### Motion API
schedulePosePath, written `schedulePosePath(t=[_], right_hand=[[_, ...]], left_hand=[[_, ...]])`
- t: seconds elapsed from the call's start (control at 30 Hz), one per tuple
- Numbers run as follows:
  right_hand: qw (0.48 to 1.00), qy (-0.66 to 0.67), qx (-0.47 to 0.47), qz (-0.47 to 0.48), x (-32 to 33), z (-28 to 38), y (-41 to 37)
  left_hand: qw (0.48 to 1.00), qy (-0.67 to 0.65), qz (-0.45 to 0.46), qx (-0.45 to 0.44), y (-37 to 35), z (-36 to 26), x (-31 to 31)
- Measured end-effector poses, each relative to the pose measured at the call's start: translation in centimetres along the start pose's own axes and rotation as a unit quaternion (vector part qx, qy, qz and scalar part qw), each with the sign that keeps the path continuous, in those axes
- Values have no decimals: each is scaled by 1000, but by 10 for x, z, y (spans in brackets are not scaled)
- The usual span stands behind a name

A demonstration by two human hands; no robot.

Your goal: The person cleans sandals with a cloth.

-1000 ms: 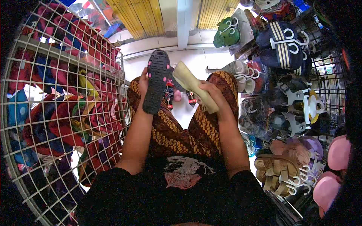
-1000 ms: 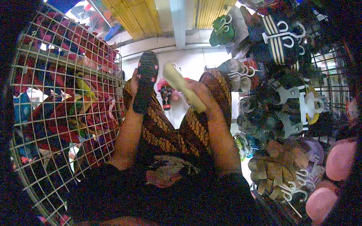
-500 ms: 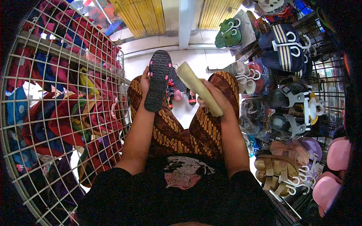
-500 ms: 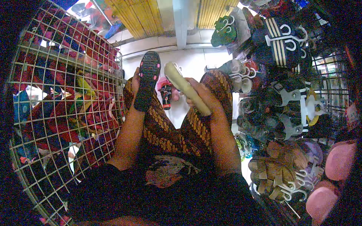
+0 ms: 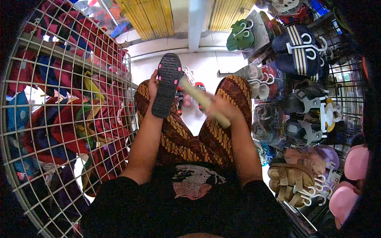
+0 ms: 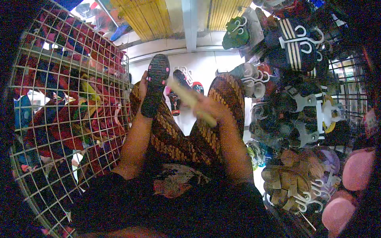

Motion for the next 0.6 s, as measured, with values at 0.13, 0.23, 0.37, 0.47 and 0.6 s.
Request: schedulePosePath(t=[0.13,0.23,0.37,0.47,0.6], right_hand=[[999,5,-28,26,-7,-14,9],[965,-165,49,199,-28,-4,9],[986,-53,152,45,-10,8,6],[980,198,16,-14,4,6,1],[985,-61,22,163,-20,5,6]], left_hand=[[999,8,31,38,-2,7,-8],[999,17,-33,-3,-8,15,-31],[996,44,-70,-30,5,-5,15],[998,49,-27,-20,4,-10,16],[996,62,-64,-24,1,-5,13]])
Point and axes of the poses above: each hand's wrist, its own y-axis towards the middle knuckle, its own x-axis out of the back of the hand, z = x × y, the point moved 3 cm from there along y, towards the middle knuckle, and after that the axes turned 9 degrees about -y, right-handed, at the moved point
